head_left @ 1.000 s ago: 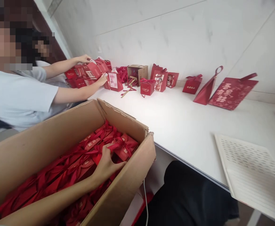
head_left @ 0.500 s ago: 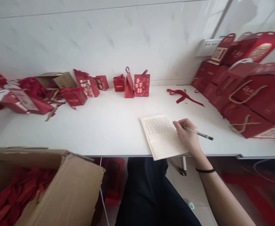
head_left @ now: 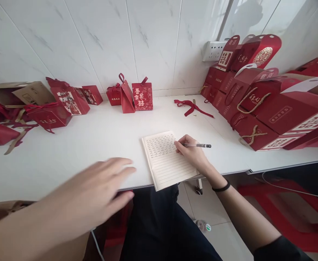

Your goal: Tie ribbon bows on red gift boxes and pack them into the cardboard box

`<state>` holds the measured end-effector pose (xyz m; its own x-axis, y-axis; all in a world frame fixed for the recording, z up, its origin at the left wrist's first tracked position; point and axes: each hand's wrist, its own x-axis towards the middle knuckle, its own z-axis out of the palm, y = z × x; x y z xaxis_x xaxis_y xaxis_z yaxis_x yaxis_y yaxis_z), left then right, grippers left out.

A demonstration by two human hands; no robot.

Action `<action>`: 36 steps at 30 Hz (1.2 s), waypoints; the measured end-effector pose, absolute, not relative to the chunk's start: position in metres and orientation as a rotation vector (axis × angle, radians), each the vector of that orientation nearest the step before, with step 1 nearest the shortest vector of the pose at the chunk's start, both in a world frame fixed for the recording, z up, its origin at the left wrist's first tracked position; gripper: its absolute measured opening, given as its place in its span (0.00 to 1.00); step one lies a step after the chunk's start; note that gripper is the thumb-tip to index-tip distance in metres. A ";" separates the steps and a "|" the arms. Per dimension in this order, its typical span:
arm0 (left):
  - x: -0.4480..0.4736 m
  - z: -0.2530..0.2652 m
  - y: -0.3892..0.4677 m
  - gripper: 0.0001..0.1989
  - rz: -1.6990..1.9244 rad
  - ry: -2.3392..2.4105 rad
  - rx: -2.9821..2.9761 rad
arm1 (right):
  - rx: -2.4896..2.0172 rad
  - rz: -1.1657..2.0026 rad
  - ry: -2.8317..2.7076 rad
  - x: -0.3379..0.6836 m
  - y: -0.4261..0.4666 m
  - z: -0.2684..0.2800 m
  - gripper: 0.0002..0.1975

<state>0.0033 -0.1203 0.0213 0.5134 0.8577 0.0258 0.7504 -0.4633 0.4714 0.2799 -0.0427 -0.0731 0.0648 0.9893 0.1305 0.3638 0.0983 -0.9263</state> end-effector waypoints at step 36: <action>0.052 -0.045 -0.095 0.30 -0.166 1.037 2.822 | -1.387 0.709 -1.491 0.281 -0.041 -0.081 0.14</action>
<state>0.0520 -0.0949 -0.0450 0.7579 0.6355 -0.1474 0.6498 -0.7555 0.0842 0.2808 -0.0410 -0.0812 0.0898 0.9646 0.2480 0.4169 0.1897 -0.8889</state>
